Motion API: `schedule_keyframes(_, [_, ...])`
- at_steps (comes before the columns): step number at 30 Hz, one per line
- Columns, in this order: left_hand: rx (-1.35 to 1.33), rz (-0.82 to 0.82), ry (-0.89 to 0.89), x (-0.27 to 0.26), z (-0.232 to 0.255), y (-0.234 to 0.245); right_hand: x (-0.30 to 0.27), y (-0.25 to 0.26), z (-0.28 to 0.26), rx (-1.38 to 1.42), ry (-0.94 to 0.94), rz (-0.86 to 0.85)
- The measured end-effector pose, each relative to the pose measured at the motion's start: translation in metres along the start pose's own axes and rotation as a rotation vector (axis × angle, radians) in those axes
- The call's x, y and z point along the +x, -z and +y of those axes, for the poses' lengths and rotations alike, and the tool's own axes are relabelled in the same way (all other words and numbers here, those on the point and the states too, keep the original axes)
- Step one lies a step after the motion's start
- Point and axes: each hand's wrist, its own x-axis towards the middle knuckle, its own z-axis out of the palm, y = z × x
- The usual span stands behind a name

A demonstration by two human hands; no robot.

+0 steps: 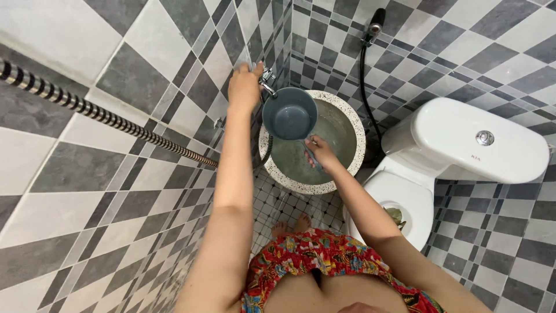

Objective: Washing or rinsing leaves in a bowl using water scooped from a bathroom bucket.

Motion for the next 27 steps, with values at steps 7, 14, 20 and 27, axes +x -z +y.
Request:
schedule_keyframes(7, [-0.104, -0.143, -0.046, 0.024, -0.006, 0.020, 0.008, 0.001, -0.003, -0.006, -0.021, -0.002])
schedule_keyframes(14, [-0.078, -0.046, 0.059, 0.024, -0.002, 0.004, 0.016, 0.004, 0.007, 0.017, -0.004, -0.008])
schedule_keyframes(20, [-0.084, -0.007, 0.095, 0.026, -0.001, -0.002, 0.014, -0.001, 0.006, -0.006, -0.026, 0.018])
schedule_keyframes(27, [-0.115, 0.066, 0.188, 0.020, 0.015, 0.004, 0.013, -0.006, 0.012, 0.037, -0.031, 0.029])
